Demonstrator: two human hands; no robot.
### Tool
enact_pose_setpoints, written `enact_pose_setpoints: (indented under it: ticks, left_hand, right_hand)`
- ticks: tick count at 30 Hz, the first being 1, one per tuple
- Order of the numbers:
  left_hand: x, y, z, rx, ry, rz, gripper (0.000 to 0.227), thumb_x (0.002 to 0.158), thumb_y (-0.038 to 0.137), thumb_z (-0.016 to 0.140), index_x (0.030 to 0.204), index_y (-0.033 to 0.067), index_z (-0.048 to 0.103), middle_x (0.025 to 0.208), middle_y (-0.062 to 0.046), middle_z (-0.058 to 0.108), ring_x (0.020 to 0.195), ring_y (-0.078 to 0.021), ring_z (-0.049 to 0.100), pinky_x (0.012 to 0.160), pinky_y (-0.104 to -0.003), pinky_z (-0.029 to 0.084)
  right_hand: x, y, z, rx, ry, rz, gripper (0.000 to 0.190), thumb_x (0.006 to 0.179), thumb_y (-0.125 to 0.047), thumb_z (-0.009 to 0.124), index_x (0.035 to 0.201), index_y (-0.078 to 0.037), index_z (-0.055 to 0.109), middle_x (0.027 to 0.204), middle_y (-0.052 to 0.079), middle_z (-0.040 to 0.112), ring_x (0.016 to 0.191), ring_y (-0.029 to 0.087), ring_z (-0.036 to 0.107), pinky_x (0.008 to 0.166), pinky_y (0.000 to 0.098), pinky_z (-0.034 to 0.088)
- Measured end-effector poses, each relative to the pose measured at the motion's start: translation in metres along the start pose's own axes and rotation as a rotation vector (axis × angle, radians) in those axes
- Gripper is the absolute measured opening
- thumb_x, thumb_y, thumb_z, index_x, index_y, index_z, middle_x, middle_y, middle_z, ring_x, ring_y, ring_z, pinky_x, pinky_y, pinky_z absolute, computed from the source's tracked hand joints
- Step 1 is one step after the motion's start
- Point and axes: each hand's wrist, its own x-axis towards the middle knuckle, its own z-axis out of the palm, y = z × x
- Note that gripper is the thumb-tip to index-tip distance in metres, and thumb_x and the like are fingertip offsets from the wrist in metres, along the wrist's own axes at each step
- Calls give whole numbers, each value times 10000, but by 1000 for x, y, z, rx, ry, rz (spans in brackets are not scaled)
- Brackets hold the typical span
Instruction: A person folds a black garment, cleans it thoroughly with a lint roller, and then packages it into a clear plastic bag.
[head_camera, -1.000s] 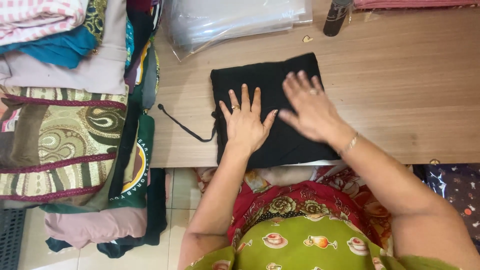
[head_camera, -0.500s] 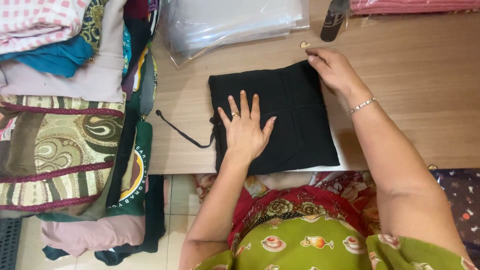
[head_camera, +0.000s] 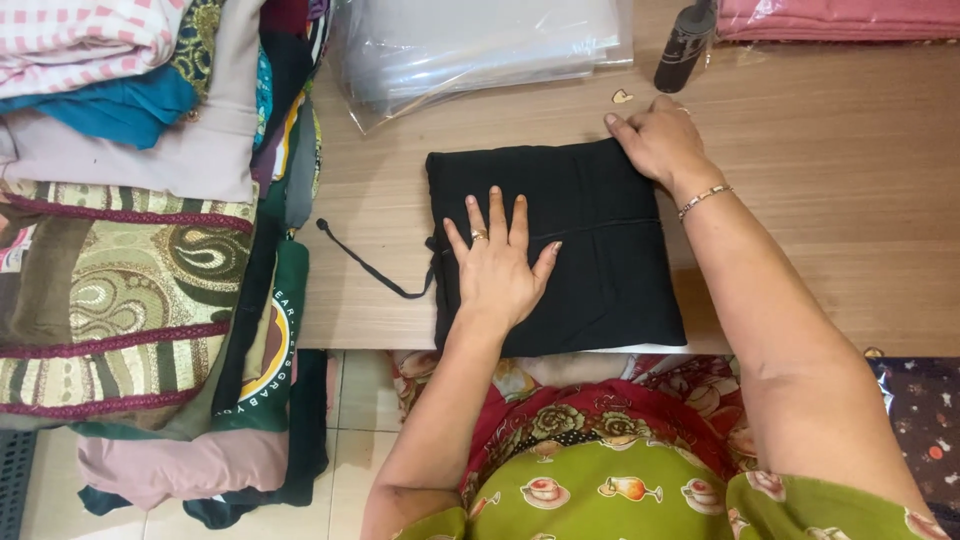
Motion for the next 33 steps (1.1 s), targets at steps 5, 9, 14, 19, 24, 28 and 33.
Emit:
enact_pose_setpoints:
  ticks: [5, 9, 14, 19, 24, 28, 33]
  left_hand:
    - [-3, 0, -1, 33, 11, 14, 783, 1014, 665, 282, 1581, 132, 376, 1652, -207, 295, 1514, -492, 229, 1155, -744, 155]
    - [-4, 0, -2, -12, -27, 20, 777, 1009, 663, 305, 1593, 154, 351, 1674, -173, 253, 1530, -478, 194, 1165, -732, 130]
    - [0, 4, -18, -134, -182, 14, 815, 1023, 671, 258, 1603, 103, 327, 1678, -236, 231, 1561, -487, 116, 1162, -771, 2]
    - [2, 5, -26, -113, -230, 14, 812, 1023, 660, 233, 1611, 105, 312, 1681, -246, 211, 1560, -496, 105, 1156, -777, -9]
    - [4, 6, -19, -73, -261, 22, 820, 1020, 663, 220, 1615, 106, 305, 1682, -258, 198, 1555, -515, 89, 1145, -790, -25]
    - [5, 7, -20, -49, -262, 10, 803, 1012, 638, 256, 1618, 112, 289, 1684, -262, 193, 1556, -509, 113, 1163, -776, -10]
    - [4, 8, -27, -77, -255, 5, 827, 1019, 660, 232, 1616, 91, 293, 1674, -275, 211, 1553, -512, 127, 1167, -767, -10]
  right_hand:
    - [5, 12, -1, 231, 97, -21, 597, 1082, -600, 520, 1229, -78, 770, 985, 149, 531, 979, 350, 576, 853, 428, 433]
    - [3, 32, -7, 220, 212, -135, 699, 1151, -513, 665, 626, -70, 534, 779, 27, 430, 720, 215, 475, 679, 380, 318]
    - [2, 51, 29, -121, 331, -24, 514, 1067, -498, 640, 928, -22, 774, 946, 243, 645, 939, 482, 657, 764, 567, 521]
    - [-7, 41, 23, -275, 472, -76, 386, 1028, -471, 673, 1085, -98, 753, 1044, 145, 586, 956, 407, 649, 773, 504, 497]
    - [-105, -90, -23, -103, 434, -432, 630, 1060, -284, 685, 1420, 213, 544, 1425, 485, 456, 1395, 603, 335, 1114, 688, 259]
    - [-137, -116, -2, -246, 42, -479, 781, 1017, -494, 519, 1481, 132, 454, 1552, 380, 395, 1484, 509, 309, 1170, 663, 225]
    - [-81, -23, -1, -151, -43, -139, 782, 1056, -483, 449, 1549, 118, 364, 1586, 375, 344, 1498, 508, 281, 1175, 661, 219]
